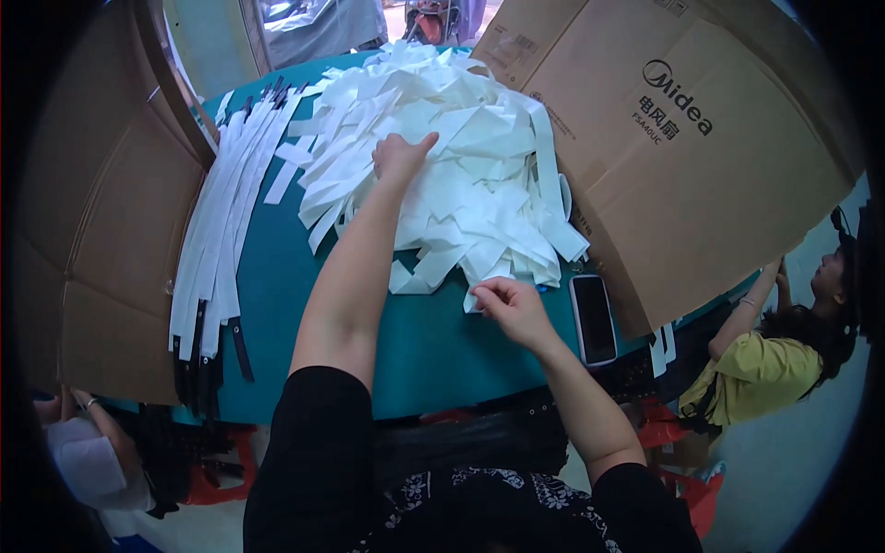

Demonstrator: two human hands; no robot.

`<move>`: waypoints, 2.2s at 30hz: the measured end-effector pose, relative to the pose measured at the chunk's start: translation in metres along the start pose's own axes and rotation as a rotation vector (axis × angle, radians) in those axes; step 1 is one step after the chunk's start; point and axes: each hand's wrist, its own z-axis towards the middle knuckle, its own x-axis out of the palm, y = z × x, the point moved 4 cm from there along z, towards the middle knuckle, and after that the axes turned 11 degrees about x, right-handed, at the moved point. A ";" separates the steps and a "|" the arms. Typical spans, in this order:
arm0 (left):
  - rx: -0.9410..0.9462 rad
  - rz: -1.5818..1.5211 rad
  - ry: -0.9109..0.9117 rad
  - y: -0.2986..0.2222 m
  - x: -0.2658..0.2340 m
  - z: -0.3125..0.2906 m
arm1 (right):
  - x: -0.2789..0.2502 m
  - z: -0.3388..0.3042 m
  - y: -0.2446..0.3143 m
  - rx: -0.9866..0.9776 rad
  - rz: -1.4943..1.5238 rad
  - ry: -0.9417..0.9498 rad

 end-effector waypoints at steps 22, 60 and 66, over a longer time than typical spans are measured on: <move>-0.599 -1.282 0.712 -0.032 -0.091 -0.258 | 0.023 -0.020 -0.020 0.228 0.386 0.121; 0.718 -0.141 0.922 -0.148 0.033 -0.439 | -0.058 -0.096 -0.101 0.328 0.950 0.002; 0.088 -0.659 0.912 -0.101 -0.082 -0.401 | -0.050 -0.089 -0.092 0.434 1.107 0.048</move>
